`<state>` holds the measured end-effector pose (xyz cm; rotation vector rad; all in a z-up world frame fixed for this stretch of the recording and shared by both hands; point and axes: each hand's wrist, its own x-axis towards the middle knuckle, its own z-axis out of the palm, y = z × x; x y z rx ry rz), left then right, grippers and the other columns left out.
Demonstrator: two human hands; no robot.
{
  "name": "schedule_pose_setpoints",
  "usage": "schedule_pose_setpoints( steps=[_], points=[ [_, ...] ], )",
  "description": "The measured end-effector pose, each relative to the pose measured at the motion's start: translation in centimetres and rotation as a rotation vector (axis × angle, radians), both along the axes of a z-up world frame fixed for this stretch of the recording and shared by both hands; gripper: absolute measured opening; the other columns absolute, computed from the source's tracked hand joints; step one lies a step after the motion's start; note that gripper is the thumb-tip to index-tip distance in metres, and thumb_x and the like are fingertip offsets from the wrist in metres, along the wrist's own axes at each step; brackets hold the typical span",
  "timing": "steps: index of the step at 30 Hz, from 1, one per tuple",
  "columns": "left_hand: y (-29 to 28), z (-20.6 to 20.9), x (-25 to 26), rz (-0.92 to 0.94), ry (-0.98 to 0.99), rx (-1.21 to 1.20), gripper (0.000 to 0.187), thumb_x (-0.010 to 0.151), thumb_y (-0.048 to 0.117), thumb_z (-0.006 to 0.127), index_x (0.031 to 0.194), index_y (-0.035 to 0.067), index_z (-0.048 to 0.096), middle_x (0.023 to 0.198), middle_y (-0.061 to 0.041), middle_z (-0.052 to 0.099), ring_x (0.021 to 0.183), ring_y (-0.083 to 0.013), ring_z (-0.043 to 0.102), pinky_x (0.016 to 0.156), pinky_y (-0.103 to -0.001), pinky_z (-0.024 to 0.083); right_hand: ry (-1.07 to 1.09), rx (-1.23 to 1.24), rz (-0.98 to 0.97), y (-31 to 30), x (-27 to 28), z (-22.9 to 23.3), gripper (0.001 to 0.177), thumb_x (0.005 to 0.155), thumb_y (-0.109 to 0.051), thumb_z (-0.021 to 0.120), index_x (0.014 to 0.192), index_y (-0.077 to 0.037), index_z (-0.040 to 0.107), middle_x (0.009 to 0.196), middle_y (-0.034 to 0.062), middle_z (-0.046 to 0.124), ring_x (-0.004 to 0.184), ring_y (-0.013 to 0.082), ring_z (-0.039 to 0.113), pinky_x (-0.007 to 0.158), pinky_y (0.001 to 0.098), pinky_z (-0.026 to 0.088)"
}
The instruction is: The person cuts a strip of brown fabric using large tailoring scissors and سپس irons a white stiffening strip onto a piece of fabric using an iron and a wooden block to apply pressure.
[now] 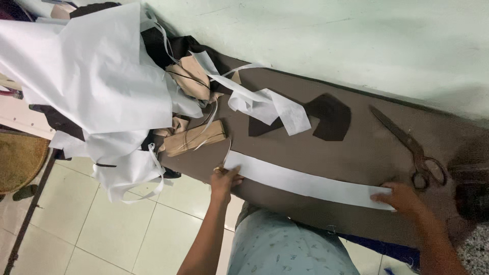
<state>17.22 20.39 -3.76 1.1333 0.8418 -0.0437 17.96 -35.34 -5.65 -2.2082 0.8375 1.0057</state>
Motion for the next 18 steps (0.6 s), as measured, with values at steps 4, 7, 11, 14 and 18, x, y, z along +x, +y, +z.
schedule_pose_setpoints(
  steps=[4,7,11,14,18],
  points=[
    [1.4,3.6,1.4,-0.173,0.126,0.198,0.036,0.086,0.015,0.079,0.114,0.003,0.06,0.082,-0.014,0.072,0.056,-0.0205,0.07,0.048,-0.028,0.056,0.066,-0.326,0.434,2.9,3.1,1.8,0.061,0.078,-0.054,0.085,0.129,-0.024,0.067,0.13,0.0003,0.065,0.118,0.0234,0.061,0.093,0.0409,0.048],
    [2.1,3.6,2.1,-0.432,0.18,0.444,0.019,0.092,0.018,0.07,0.105,0.005,0.065,0.074,-0.012,0.075,0.058,-0.0182,0.073,0.049,-0.029,0.053,-0.144,-0.305,0.353,10.5,5.1,12.7,0.063,0.089,-0.05,0.073,0.144,-0.021,0.061,0.148,0.0075,0.06,0.134,0.0331,0.058,0.106,0.0507,0.048],
    [1.8,4.7,1.9,-0.465,0.107,0.773,0.025,0.097,0.015,0.073,0.116,-0.001,0.072,0.102,-0.024,0.076,0.097,-0.0386,0.077,0.081,-0.048,0.058,-0.638,0.145,0.194,16.4,8.0,12.0,0.043,0.095,-0.032,0.077,0.127,-0.004,0.072,0.124,0.0213,0.073,0.12,0.0414,0.066,0.098,0.0521,0.053],
    [1.9,6.1,2.2,-0.402,0.144,0.771,0.022,0.097,0.018,0.072,0.114,0.005,0.076,0.1,-0.018,0.079,0.085,-0.028,0.078,0.079,-0.042,0.058,-0.748,0.114,0.254,19.7,11.9,5.0,0.04,0.095,-0.037,0.078,0.126,-0.012,0.073,0.121,0.0111,0.074,0.118,0.0303,0.068,0.1,0.0417,0.054],
    [2.0,8.9,1.8,-0.4,0.183,0.793,0.025,0.096,0.015,0.071,0.117,0.003,0.074,0.1,-0.022,0.078,0.085,-0.0344,0.078,0.076,-0.045,0.059,-0.749,0.014,0.175,23.6,14.1,3.8,0.054,0.092,-0.046,0.076,0.134,-0.014,0.066,0.127,0.0098,0.068,0.122,0.0293,0.064,0.102,0.0456,0.052]
  ],
)
